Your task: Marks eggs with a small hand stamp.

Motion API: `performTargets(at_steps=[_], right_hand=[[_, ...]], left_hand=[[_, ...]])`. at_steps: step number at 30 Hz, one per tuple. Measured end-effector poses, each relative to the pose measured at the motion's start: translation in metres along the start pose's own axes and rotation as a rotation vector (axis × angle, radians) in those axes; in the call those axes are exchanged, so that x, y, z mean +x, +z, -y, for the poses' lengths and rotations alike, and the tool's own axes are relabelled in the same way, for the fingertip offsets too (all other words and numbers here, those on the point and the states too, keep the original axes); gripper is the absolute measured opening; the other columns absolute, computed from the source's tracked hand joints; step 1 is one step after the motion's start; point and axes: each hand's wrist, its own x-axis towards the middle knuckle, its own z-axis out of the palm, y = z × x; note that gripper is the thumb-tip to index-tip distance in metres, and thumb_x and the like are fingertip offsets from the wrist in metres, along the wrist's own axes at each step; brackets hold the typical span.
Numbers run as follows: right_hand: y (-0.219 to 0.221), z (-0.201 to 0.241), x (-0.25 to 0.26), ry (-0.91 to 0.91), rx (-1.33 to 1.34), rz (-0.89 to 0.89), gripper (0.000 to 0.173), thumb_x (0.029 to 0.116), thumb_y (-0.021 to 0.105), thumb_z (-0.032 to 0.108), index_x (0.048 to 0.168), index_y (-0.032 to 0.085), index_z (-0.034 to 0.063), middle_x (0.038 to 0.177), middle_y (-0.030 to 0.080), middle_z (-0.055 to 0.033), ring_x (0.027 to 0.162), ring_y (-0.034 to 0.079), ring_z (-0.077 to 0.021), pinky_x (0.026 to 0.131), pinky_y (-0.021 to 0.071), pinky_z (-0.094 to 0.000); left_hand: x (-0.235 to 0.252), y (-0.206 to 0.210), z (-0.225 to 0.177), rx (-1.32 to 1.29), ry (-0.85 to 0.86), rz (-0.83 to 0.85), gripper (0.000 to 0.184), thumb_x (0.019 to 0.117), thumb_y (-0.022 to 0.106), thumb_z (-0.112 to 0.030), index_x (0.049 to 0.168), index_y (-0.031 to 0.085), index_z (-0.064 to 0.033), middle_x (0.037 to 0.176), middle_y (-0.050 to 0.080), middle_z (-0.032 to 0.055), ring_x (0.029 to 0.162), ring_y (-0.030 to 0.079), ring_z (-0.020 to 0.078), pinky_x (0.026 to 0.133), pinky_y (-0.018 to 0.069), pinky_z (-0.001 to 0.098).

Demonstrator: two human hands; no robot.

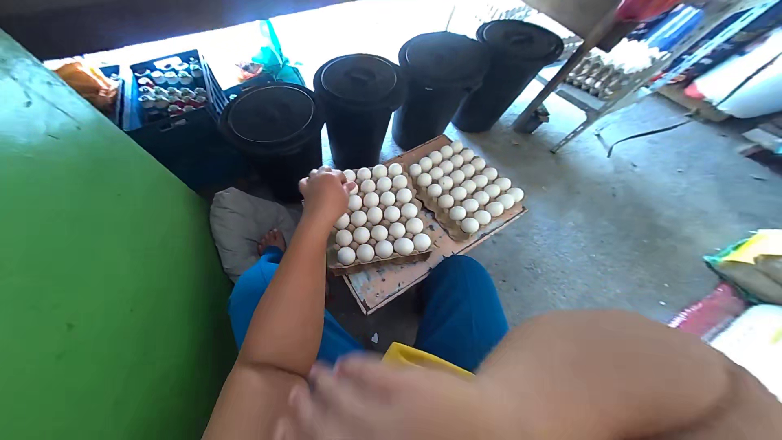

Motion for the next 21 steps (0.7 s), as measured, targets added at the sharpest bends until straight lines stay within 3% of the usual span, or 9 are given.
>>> performTargets(at_steps=[2, 3, 6, 9, 11, 14, 17, 21], right_hand=[[0.040, -0.066, -0.008, 0.145, -0.022, -0.121, 0.020, 0.0962, 0.062, 0.011, 0.112, 0.073, 0.0101, 0.098, 0.074, -0.0058, 0.089, 0.072, -0.0225, 0.074, 0.0601, -0.0401], [0.056, -0.103, -0.012, 0.268, -0.001, -0.086, 0.021, 0.0936, 0.066, 0.008, 0.112, 0.074, 0.0079, 0.092, 0.074, -0.0095, 0.084, 0.073, -0.0272, 0.071, 0.0606, -0.0448], [0.111, -0.219, -0.030, 0.736, 0.072, 0.124, 0.026, 0.1020, 0.056, 0.007, 0.121, 0.073, 0.0095, 0.104, 0.074, -0.0195, 0.096, 0.072, -0.0421, 0.082, 0.0567, -0.0627], [0.166, -0.300, -0.053, 0.986, 0.127, 0.123, 0.027, 0.0998, 0.061, 0.013, 0.124, 0.073, 0.0075, 0.121, 0.070, -0.0220, 0.115, 0.065, -0.0452, 0.095, 0.0506, -0.0677], [0.186, -0.328, -0.058, 1.073, 0.131, 0.160, 0.033, 0.0968, 0.068, 0.020, 0.128, 0.072, 0.0101, 0.128, 0.069, -0.0196, 0.124, 0.061, -0.0435, 0.101, 0.0477, -0.0664], [0.197, -0.350, -0.055, 1.098, 0.131, 0.210, 0.035, 0.0932, 0.072, 0.027, 0.126, 0.073, 0.0129, 0.125, 0.070, -0.0166, 0.128, 0.058, -0.0412, 0.105, 0.0460, -0.0635], [0.193, -0.358, -0.044, 1.099, 0.149, 0.352, 0.047, 0.0893, 0.077, 0.039, 0.131, 0.072, 0.0177, 0.131, 0.067, -0.0176, 0.133, 0.053, -0.0432, 0.105, 0.0431, -0.0681], [0.192, -0.358, -0.040, 1.087, 0.176, 0.339, 0.046, 0.0853, 0.082, 0.037, 0.125, 0.074, 0.0150, 0.129, 0.067, -0.0204, 0.130, 0.054, -0.0450, 0.105, 0.0426, -0.0694]], left_hand=[[-0.001, -0.001, 0.001, -0.024, -0.014, -0.032, 0.031, 0.1010, 0.065, -0.033, 0.109, 0.075, -0.0049, 0.118, 0.067, 0.0199, 0.122, 0.058, 0.0398, 0.106, 0.0356, 0.0666], [0.000, -0.001, 0.001, -0.031, -0.016, -0.036, 0.030, 0.1010, 0.065, -0.032, 0.109, 0.075, -0.0043, 0.117, 0.068, 0.0199, 0.121, 0.058, 0.0396, 0.106, 0.0356, 0.0663], [0.001, 0.001, -0.002, 0.000, -0.023, -0.001, 0.029, 0.1022, 0.063, -0.032, 0.109, 0.075, -0.0061, 0.118, 0.067, 0.0181, 0.122, 0.058, 0.0371, 0.107, 0.0352, 0.0632], [0.002, 0.003, -0.007, 0.028, -0.012, 0.018, 0.029, 0.1025, 0.062, -0.034, 0.109, 0.075, -0.0085, 0.117, 0.066, 0.0161, 0.121, 0.058, 0.0350, 0.108, 0.0347, 0.0612], [0.005, 0.004, -0.009, 0.033, -0.021, 0.027, 0.028, 0.1029, 0.062, -0.034, 0.110, 0.075, -0.0097, 0.117, 0.066, 0.0149, 0.121, 0.058, 0.0336, 0.109, 0.0341, 0.0601], [0.009, 0.010, -0.011, 0.048, -0.029, 0.022, 0.029, 0.1025, 0.062, -0.036, 0.111, 0.074, -0.0113, 0.117, 0.066, 0.0128, 0.122, 0.058, 0.0310, 0.109, 0.0351, 0.0585], [0.009, 0.015, -0.013, 0.059, -0.017, 0.032, 0.030, 0.1019, 0.062, -0.036, 0.111, 0.075, -0.0112, 0.122, 0.067, 0.0115, 0.128, 0.054, 0.0312, 0.112, 0.0331, 0.0587], [0.009, 0.018, -0.017, 0.064, 0.011, 0.058, 0.030, 0.1022, 0.062, -0.036, 0.113, 0.075, -0.0114, 0.126, 0.067, 0.0118, 0.127, 0.057, 0.0309, 0.113, 0.0324, 0.0604]])
